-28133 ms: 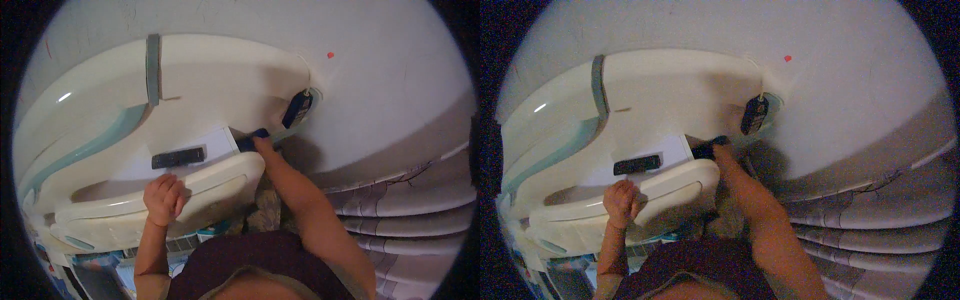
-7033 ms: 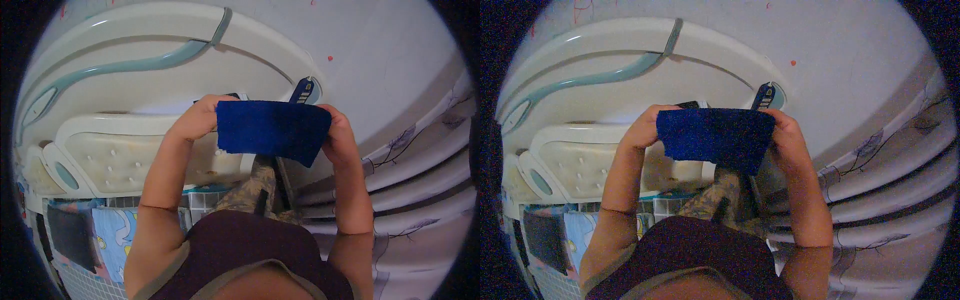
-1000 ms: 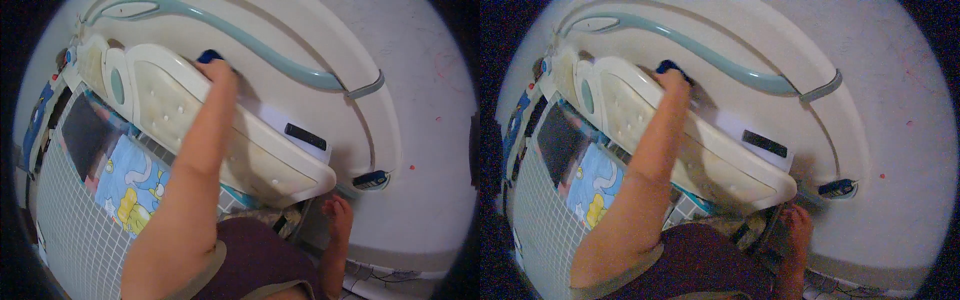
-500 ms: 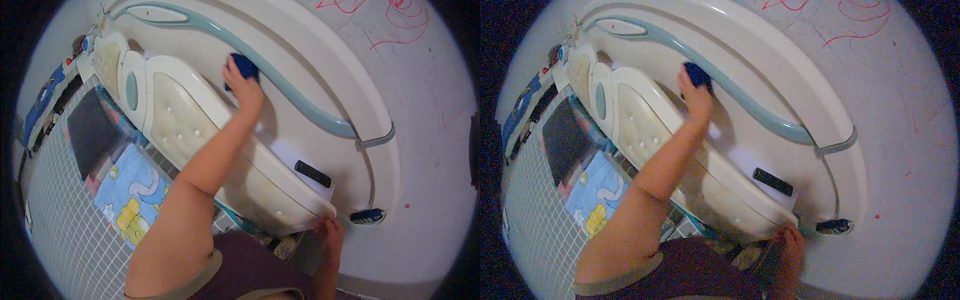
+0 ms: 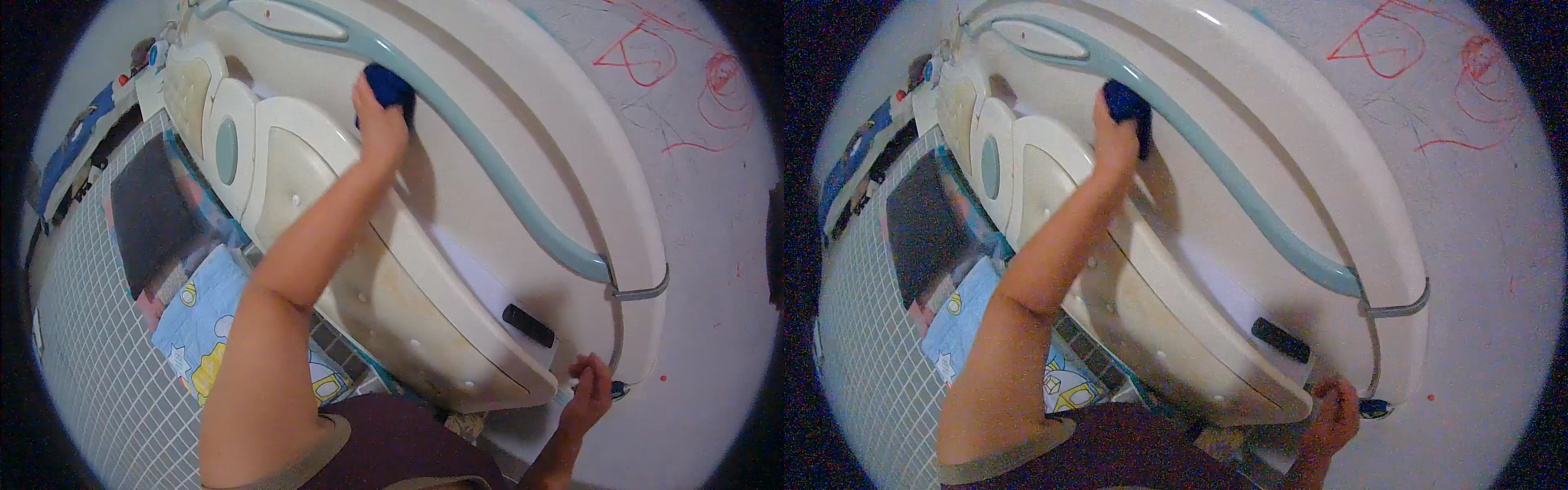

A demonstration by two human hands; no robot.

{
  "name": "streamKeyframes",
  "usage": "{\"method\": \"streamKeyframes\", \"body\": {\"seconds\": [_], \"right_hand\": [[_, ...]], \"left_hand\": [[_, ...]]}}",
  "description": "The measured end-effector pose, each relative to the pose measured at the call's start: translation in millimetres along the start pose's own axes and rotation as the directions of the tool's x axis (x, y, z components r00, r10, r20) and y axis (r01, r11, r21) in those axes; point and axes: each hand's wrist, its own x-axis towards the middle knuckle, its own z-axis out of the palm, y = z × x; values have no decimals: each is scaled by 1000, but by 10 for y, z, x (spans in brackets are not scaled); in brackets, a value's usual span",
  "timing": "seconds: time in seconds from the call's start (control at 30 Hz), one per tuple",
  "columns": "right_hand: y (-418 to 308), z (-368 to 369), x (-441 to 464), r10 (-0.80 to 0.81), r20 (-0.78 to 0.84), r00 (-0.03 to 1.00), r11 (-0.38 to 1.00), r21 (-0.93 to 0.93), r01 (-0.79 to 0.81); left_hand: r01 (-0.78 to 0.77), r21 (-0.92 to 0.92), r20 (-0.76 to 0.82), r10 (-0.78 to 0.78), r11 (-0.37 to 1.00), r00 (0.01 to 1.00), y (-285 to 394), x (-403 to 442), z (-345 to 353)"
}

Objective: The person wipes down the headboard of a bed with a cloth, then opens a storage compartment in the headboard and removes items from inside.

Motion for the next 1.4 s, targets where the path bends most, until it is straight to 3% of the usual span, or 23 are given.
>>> {"method": "streamKeyframes", "body": {"seconds": [0.03,0.07,0.13,0.17,0.23,0.3,0.43,0.47,0.57,0.63,0.7,0.77,0.8,0.83,0.97,1.0,1.07,1.1,1.13,1.17,1.3,1.37,1.4], "right_hand": [[-110,40,109,-167,6,986,983,-72,167],[-151,21,199,-184,13,983,982,-29,185],[-275,-24,400,-211,-9,978,972,-108,208],[-350,-43,498,-226,-14,974,964,-147,222],[-491,-35,658,-266,-41,963,957,-129,259],[-615,41,843,-343,-45,938,930,-159,332],[-851,251,1311,-572,41,820,774,-306,555],[-905,324,1418,-601,52,798,741,-340,580],[-928,503,1746,-672,58,738,651,-430,626],[-889,605,1880,-686,61,725,617,-479,624],[-877,707,2002,-683,68,728,598,-521,610],[-827,733,2026,-661,59,748,637,-483,601],[-795,749,2022,-650,56,758,656,-462,597],[-781,764,2032,-645,61,762,669,-437,601],[-774,809,2018,-621,30,783,718,-378,584],[-783,830,1988,-608,-1,794,735,-379,563],[-818,863,2006,-611,-12,791,734,-384,561],[-815,851,2010,-595,-16,803,747,-381,546],[-805,825,2009,-578,-15,816,760,-376,531],[-794,810,2008,-559,-16,829,774,-370,514],[-790,818,2016,-600,6,800,723,-424,545],[-808,802,2009,-587,36,809,701,-477,530],[-803,805,2004,-584,16,812,706,-484,517]], "left_hand": [[-50,-6,-52,50,999,997,-194,277,-23],[-5,-95,-67,-1,995,998,-296,602,-110],[183,-277,-95,-216,943,972,-589,1196,-340],[350,-352,-226,-442,868,868,-563,1366,-400],[389,-284,-299,-466,877,833,-762,1553,-347],[398,-20,-118,-398,917,910,-217,1040,-374],[86,88,172,-100,992,980,-9,368,-329],[52,124,40,-57,991,998,-106,457,-319],[251,-202,134,-227,947,965,-408,1081,-484],[294,-369,-74,-344,881,936,-922,1591,-567],[383,-299,-39,-413,874,910,-1255,1878,-505],[385,12,-156,-378,923,912,-543,1449,-577],[267,134,-65,-260,954,963,-624,1285,-526],[209,-2,46,-208,978,977,-581,1160,-520],[298,-177,77,-288,938,954,-886,1647,-728],[250,-184,-12,-257,951,966,-1080,1823,-760],[166,-118,-145,-183,979,972,-1579,2344,-911],[257,108,-191,-234,960,953,-1083,2242,-1056],[244,-5,-250,-238,970,939,-1534,2611,-1109],[304,11,-331,-284,953,900,-1393,2651,-1178],[39,-8,-221,-40,999,974,-2519,3629,-1623],[121,-58,-179,-130,991,975,-2504,3595,-1708],[246,164,-193,-213,955,958,-2423,3530,-1747]]}}
